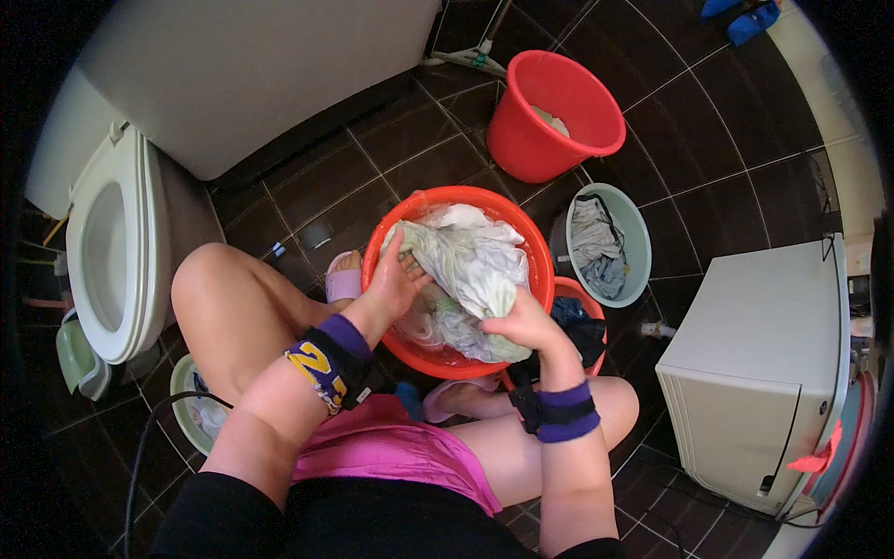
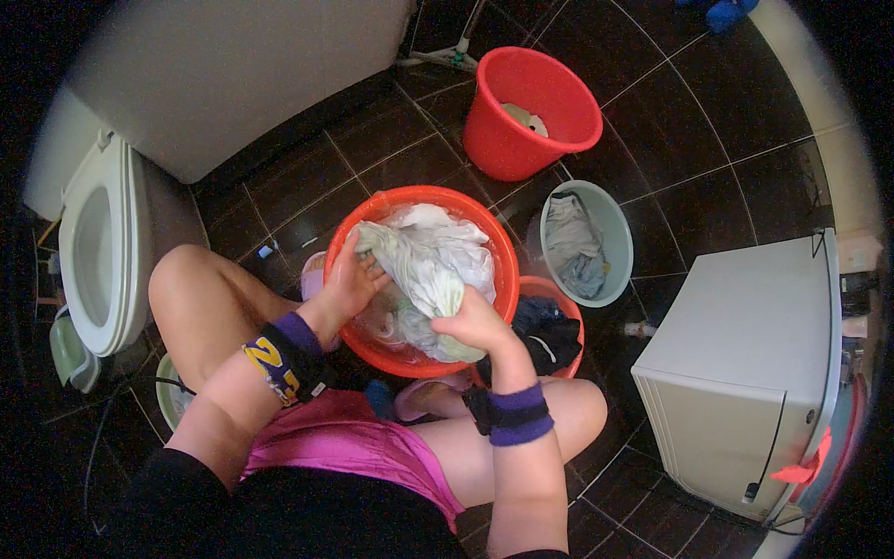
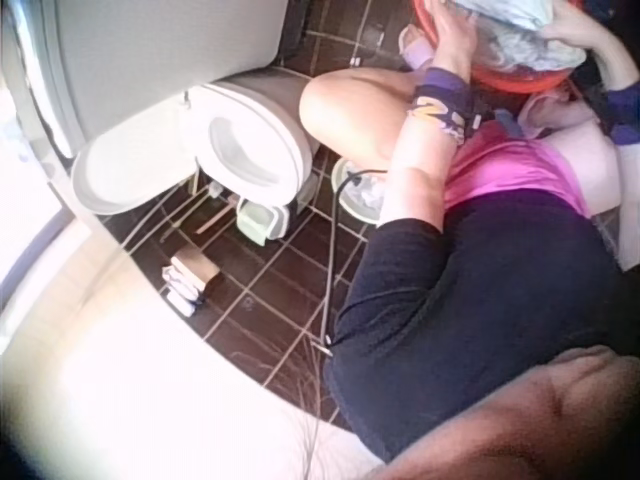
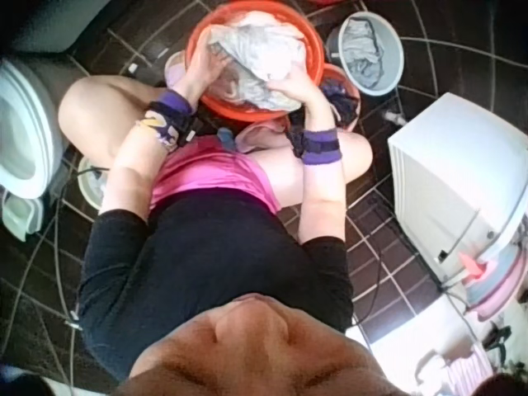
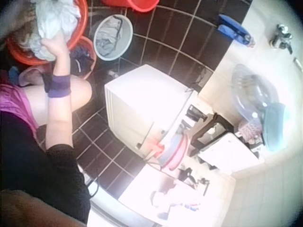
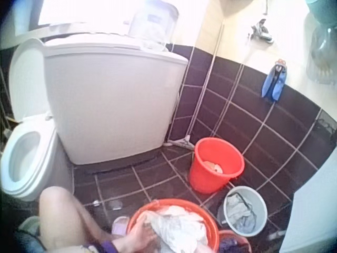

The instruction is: The person washes several pieces of clothing by hand in a bucket of soapy water, scrubbing and wringing out each item individually.

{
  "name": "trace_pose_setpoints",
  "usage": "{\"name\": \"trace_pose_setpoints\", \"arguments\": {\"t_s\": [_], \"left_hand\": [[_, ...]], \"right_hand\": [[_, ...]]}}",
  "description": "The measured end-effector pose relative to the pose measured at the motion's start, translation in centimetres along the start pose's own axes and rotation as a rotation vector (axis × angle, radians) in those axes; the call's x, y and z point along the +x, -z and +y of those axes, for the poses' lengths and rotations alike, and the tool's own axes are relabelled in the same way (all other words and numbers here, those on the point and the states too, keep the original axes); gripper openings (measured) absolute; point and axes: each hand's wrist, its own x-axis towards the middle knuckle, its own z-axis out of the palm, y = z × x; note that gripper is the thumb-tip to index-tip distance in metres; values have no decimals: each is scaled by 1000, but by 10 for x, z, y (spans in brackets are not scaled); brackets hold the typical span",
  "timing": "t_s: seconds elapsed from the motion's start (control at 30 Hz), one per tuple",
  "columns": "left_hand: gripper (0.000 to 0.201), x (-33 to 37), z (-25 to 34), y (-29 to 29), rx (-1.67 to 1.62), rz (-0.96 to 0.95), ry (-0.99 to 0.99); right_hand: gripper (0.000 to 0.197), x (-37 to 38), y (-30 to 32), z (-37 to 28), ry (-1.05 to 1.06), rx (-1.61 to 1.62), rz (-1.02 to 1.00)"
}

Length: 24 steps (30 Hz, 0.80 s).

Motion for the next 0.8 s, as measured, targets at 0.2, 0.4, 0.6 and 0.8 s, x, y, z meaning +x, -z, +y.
{"name": "trace_pose_setpoints", "arguments": {"t_s": [0.2, 0.4, 0.6, 0.8], "left_hand": [[69, 18, -30, 1, 300, 206, -66], [70, 28, -35, -10, 331, 253, -25], [56, 64, -53, 36, 363, 150, -73], [56, 59, -56, 48, 220, 92, 135]], "right_hand": [[56, 35, -37, 75, -85, -195, 140], [48, 51, -52, 92, -423, -425, 174], [49, 64, -72, 99, -705, -613, 105], [64, 54, -73, 79, -613, -543, 141]]}}
